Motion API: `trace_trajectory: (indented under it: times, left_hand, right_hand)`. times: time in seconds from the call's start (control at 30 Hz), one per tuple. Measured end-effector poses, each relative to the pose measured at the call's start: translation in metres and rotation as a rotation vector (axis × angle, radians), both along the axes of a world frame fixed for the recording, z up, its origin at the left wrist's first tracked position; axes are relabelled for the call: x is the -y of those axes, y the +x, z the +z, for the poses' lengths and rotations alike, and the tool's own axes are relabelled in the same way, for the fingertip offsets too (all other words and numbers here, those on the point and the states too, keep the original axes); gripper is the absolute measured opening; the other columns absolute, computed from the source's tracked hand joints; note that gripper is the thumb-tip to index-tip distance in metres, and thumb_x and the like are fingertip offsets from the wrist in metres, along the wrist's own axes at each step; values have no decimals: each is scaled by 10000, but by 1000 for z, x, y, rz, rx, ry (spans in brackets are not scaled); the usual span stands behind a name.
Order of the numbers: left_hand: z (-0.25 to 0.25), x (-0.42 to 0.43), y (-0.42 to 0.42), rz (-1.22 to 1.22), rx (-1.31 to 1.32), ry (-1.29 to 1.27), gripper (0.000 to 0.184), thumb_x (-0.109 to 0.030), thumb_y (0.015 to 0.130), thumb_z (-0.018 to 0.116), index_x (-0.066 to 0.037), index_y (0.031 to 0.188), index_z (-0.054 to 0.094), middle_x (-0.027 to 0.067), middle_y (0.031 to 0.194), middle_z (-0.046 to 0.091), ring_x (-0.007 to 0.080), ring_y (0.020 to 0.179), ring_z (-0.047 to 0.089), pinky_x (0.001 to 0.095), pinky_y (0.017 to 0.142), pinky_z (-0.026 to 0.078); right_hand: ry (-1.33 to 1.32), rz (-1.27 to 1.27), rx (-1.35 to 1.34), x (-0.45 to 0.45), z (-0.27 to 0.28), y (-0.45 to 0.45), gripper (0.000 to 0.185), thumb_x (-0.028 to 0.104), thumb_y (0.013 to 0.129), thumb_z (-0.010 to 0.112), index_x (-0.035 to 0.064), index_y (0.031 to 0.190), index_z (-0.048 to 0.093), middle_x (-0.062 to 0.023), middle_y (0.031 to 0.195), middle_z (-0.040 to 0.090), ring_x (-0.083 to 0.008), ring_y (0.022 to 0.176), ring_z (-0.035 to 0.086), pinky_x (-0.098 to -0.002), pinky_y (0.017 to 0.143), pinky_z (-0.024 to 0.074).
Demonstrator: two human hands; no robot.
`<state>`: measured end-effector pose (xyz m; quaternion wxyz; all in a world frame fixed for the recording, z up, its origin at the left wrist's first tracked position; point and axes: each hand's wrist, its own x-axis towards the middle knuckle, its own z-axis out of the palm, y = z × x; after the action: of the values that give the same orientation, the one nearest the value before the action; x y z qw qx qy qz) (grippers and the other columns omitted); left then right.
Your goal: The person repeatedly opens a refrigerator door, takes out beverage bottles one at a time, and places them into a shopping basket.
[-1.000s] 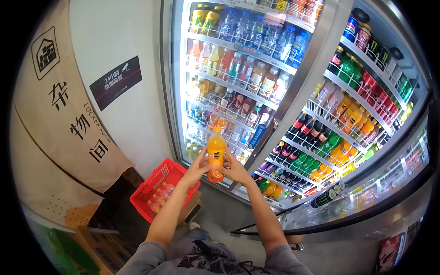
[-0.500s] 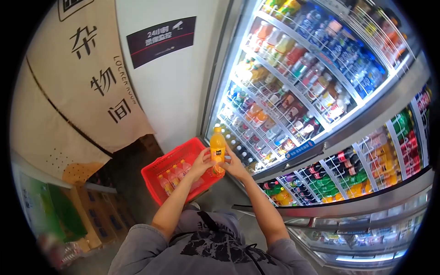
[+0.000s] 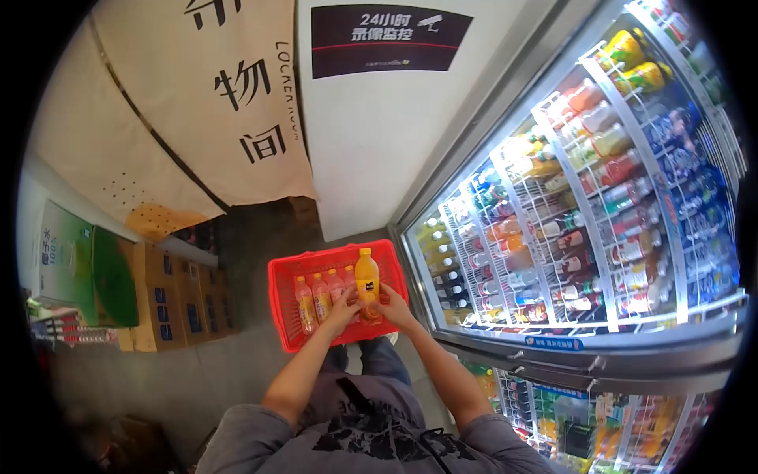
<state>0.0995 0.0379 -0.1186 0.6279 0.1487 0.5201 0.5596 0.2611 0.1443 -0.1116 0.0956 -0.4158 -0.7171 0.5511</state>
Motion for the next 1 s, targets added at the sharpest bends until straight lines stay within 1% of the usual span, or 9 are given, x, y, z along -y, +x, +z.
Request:
trace_trajectory:
  times: [0.07,0.27,0.37,0.5,0.57,0.63,0.77,0.83,1.0]
  left_hand:
    - [-13,1,2,-4,-10,-65,676,-88,896,644,-61,1482,307,84,1257,559,168,1126,542,287,935,461]
    - [-47,-7,18,25,-41,-192,630,-106,914,633,-77,1473,345,45,1235,556,165,1112,539,293,936,451]
    - [-109,-7,30,66,-140,-131,643,-123,920,628,-57,1483,323,59,1270,549,162,1132,531,282,957,434]
    - [-116,-14,36,79,-120,-185,638,-132,926,619,-50,1485,323,114,1355,516,198,1224,495,297,1026,384]
    - [-126,-19,37,35,-307,-233,630,-145,931,613,-52,1483,324,124,1387,498,197,1257,477,303,1040,375]
    - [-118,-27,37,83,-273,-212,596,-147,925,612,-52,1460,367,134,1382,508,208,1276,470,309,1046,370]
    - [-159,-26,49,82,-372,-200,505,-112,905,599,-54,1388,466,108,1211,618,191,1076,584,305,915,455]
    - [-179,-27,55,49,-392,-266,478,-129,903,603,-79,1365,491,87,1073,664,178,912,623,314,809,490]
    - [-180,-41,61,-10,-501,-362,415,-196,901,598,-112,1303,540,118,990,687,238,859,660,366,770,508]
  right_hand:
    - [-7,23,-6,-5,-7,-3,675,206,847,699,16,1422,401,-161,1273,591,-235,1174,580,-354,974,464]
    - [-86,11,17,-12,-41,1,684,229,833,686,21,1422,408,-208,1288,578,-297,1222,550,-372,1021,421]
    - [-102,-8,44,-13,-58,3,697,244,821,678,25,1424,404,-237,1247,594,-334,1201,562,-390,1005,434]
    - [-125,-12,64,-17,-83,-1,609,128,853,644,-17,1400,420,-211,1291,574,-272,1241,534,-354,1038,409]
    - [-121,-19,69,-16,-108,1,592,108,850,635,-36,1385,426,-224,1272,580,-287,1235,538,-355,1031,414]
    - [-121,-27,7,-18,-120,-1,599,136,840,617,-18,1384,420,-247,1215,600,-357,1144,586,-400,966,461]
    - [97,47,173,-19,-136,-3,606,107,830,604,-38,1383,402,-289,1215,568,-420,1132,562,-449,977,442]
    - [15,69,262,-24,-122,-11,624,98,821,604,-49,1385,381,-317,1245,528,-455,1182,504,-478,1004,410]
    - [-74,1,489,-22,-124,-23,650,91,820,593,-78,1379,310,-344,1285,466,-479,1202,456,-509,1009,394]
